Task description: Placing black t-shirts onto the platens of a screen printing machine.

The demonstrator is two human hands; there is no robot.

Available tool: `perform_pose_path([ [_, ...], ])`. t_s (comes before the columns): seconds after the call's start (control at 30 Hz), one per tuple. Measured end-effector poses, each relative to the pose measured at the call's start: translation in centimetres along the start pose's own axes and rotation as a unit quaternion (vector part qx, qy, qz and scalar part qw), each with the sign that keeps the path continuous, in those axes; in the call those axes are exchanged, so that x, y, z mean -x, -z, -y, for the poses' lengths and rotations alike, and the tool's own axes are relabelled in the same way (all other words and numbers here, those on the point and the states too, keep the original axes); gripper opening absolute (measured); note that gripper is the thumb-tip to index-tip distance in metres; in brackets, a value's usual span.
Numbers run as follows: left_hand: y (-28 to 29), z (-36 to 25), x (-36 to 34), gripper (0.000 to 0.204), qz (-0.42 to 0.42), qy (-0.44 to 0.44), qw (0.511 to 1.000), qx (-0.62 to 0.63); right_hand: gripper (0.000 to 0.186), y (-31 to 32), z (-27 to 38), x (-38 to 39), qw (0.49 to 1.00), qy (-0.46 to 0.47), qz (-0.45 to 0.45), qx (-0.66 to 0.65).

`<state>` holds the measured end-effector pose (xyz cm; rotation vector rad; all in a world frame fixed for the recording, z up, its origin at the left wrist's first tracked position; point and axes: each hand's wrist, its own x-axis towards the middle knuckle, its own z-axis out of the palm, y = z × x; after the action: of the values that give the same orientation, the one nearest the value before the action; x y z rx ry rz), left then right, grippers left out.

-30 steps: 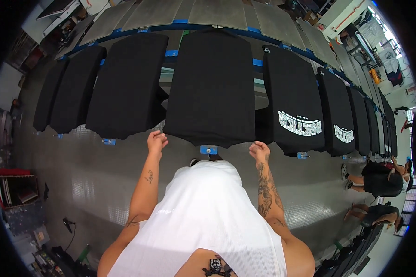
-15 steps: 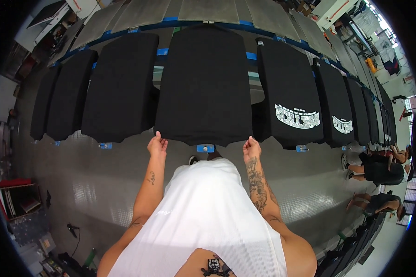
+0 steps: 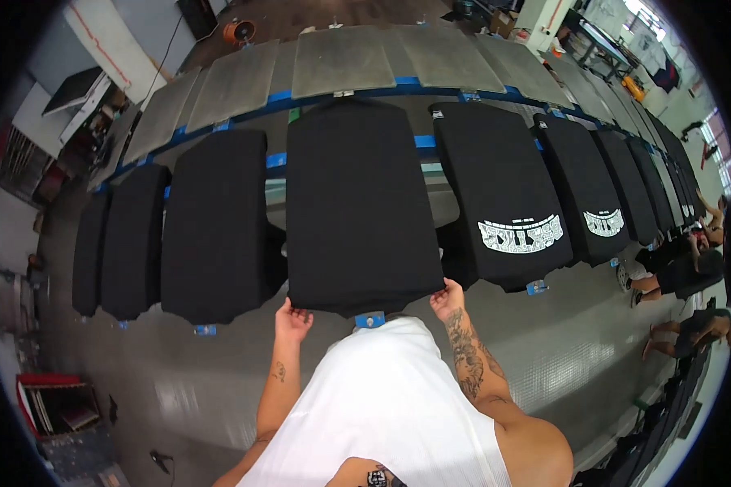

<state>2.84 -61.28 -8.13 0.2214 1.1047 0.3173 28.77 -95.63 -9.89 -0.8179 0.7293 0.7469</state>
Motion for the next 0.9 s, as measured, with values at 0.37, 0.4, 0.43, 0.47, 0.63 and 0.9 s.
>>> perform_pose_path([
  [0.37, -2.4, -4.4, -4.1, 0.033, 0.004, -0.057, 0.997, 0.049, 0.037, 1.7, 4.1, -5.4, 0.991, 0.044, 0.05, -0.118],
  [0.4, -1.0, -4.9, -3.9, 0.033, -0.004, -0.061, 0.997, 0.05, 0.036, 1.0, 4.0, -4.4, 0.991, 0.062, 0.012, -0.114],
  [0.43, 0.2, -5.1, -3.8, 0.031, -0.032, -0.087, 0.994, 0.052, 0.036, 1.2, 4.2, -3.7, 0.991, 0.06, 0.005, -0.115],
  [0.47, 1.2, -5.3, -3.8, 0.03, -0.059, -0.112, 0.991, 0.052, 0.034, 1.2, 4.4, -3.1, 0.991, 0.078, -0.012, -0.106],
  [0.63, 3.9, -6.4, -4.9, 0.026, -0.086, -0.142, 0.986, 0.009, 0.031, 0.3, 4.7, -3.0, 0.983, 0.151, -0.069, -0.075],
  [0.9, 1.7, -4.9, -3.5, 0.02, -0.196, -0.254, 0.944, 0.079, 0.041, 1.6, 4.7, -4.4, 0.969, 0.199, -0.144, -0.023],
])
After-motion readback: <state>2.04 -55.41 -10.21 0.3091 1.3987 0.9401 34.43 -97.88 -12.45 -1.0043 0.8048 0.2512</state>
